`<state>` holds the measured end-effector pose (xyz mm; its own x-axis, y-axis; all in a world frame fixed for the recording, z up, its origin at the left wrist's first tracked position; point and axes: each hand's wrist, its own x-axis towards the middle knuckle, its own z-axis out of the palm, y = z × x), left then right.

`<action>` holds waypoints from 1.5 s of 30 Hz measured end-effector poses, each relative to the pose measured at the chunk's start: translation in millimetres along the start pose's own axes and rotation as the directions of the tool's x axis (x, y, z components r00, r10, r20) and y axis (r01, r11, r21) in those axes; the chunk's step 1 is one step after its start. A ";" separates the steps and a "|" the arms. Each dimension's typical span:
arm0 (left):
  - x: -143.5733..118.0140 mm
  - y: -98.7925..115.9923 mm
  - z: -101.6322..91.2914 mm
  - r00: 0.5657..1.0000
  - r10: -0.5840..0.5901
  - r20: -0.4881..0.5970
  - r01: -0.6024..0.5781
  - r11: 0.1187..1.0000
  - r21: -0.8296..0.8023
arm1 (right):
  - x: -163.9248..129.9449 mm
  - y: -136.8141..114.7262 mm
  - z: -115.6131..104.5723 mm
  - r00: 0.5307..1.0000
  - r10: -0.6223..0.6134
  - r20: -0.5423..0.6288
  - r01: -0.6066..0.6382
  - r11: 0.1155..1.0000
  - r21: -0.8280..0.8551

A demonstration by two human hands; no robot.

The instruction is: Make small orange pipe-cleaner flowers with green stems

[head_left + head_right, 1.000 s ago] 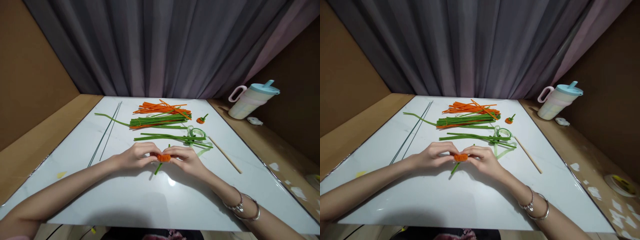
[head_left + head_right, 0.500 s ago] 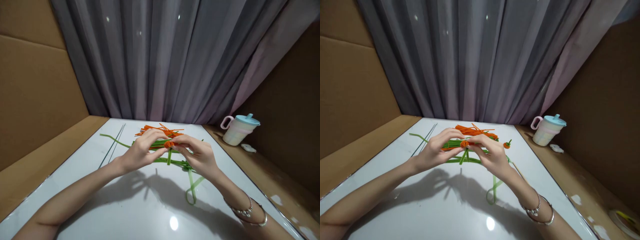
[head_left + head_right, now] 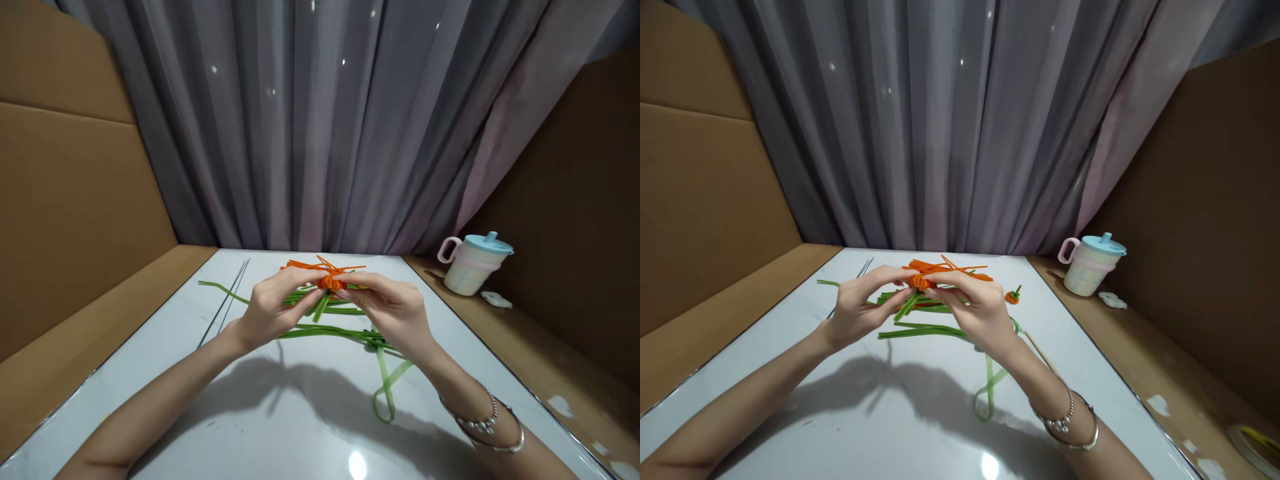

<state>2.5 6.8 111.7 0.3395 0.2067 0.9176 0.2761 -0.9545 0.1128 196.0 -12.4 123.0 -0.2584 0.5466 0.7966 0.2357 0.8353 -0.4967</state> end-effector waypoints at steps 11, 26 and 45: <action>-1.9 -2.5 -3.3 0.993 0.082 0.081 -0.078 0.996 -0.053 | -1.4 -2.1 0.7 0.997 -0.074 0.015 0.076 0.993 -0.095; -5.5 -5.9 -2.1 0.969 0.212 0.129 -0.228 0.967 0.117 | -1.1 1.8 1.1 0.974 -0.213 0.078 0.222 0.963 -0.152; -10.2 -6.1 2.9 0.950 0.283 0.134 -0.304 0.935 0.180 | -3.9 10.1 1.5 0.891 -0.409 0.199 0.447 0.869 -0.213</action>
<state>0.0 11.2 100.6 0.5210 -0.0449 0.8524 0.3170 -0.9170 -0.2421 198.0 -6.0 114.4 -0.5132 0.1570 0.8438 0.2889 0.9573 -0.0023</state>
